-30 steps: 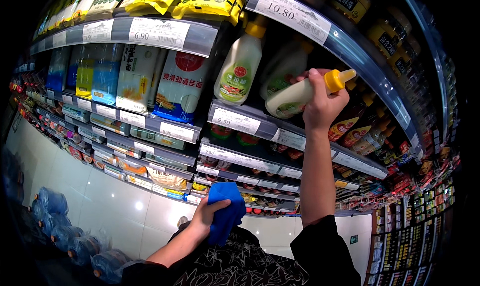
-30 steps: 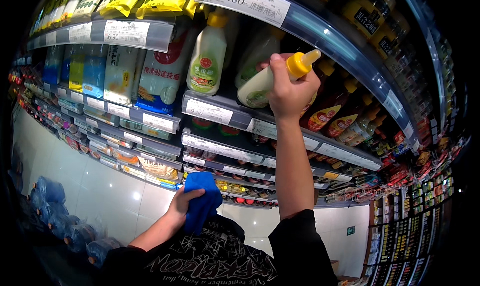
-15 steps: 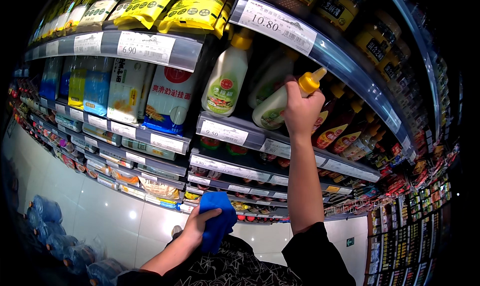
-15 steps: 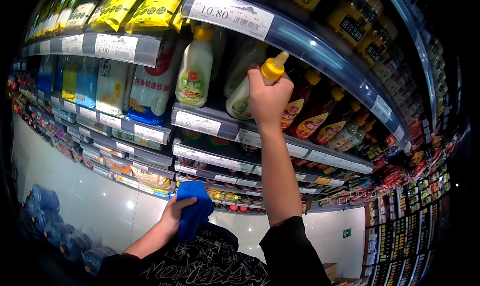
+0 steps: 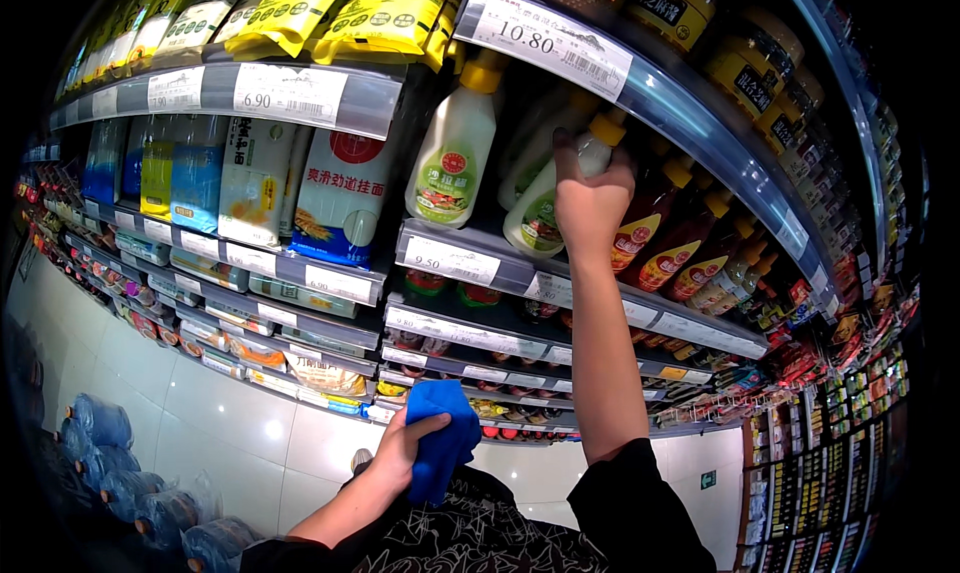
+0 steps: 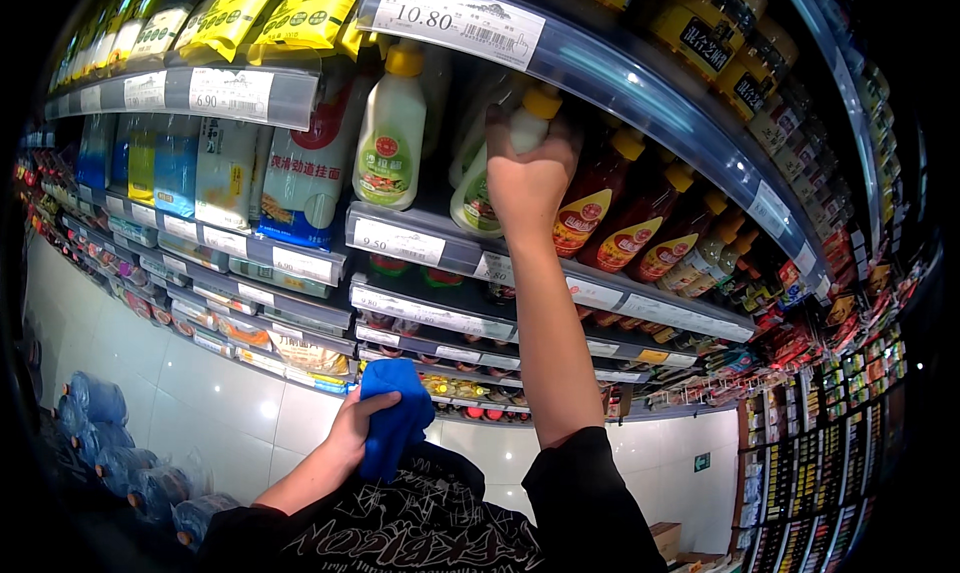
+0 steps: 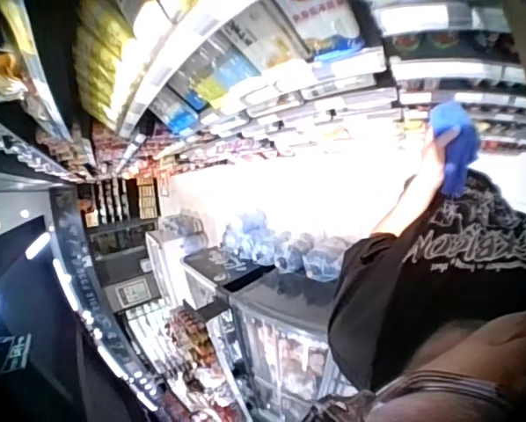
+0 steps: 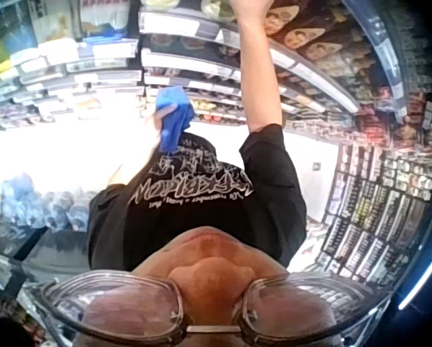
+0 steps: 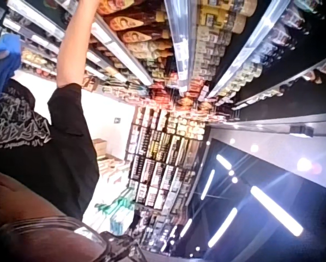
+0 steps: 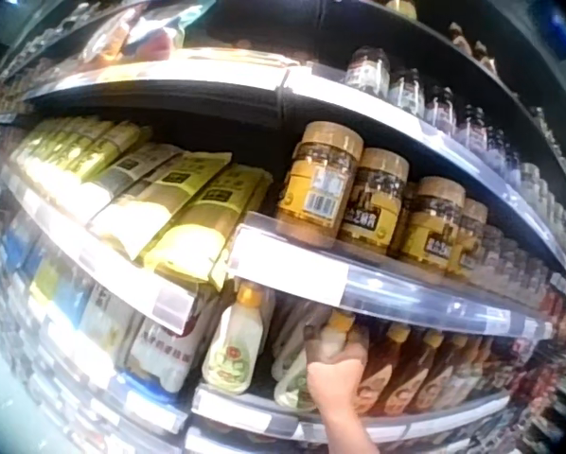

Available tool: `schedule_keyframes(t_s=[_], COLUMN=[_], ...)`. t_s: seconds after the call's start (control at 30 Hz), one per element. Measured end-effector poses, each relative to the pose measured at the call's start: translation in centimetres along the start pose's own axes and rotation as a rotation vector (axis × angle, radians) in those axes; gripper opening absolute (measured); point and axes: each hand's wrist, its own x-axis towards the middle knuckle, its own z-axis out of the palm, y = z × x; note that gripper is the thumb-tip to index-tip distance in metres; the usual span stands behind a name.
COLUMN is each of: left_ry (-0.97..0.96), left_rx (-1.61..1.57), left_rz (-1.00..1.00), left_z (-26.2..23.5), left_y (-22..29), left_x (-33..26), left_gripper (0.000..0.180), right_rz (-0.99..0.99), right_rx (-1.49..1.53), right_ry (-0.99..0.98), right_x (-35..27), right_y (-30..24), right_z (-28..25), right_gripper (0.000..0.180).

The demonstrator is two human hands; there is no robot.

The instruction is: The person wipes the labels and bodies of various condiment bottles on a grocery store shelf using a blue cloth. They handle multiple bottles of sauces and dressings, cleaning them one by one before placing them back on the shelf.

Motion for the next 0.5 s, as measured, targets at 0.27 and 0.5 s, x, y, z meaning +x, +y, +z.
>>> schedule_keyframes(t_s=[0.27,0.5], left_ry=[-0.030,-0.279], left_rx=[-0.021,-0.394], left_rz=[0.016,0.016], left_z=[-0.7,-4.8], left_y=[-0.1,-0.2], left_x=[0.2,0.6], left_gripper=[0.041,0.060], right_rz=[-0.288,-0.278], right_rx=[-0.285,0.166], right_ry=[0.130,-0.088], right_x=[-3.3,-7.5], right_y=[-2.3,-5.8], right_z=[-1.3,1.1], right_gripper=[0.068,0.070])
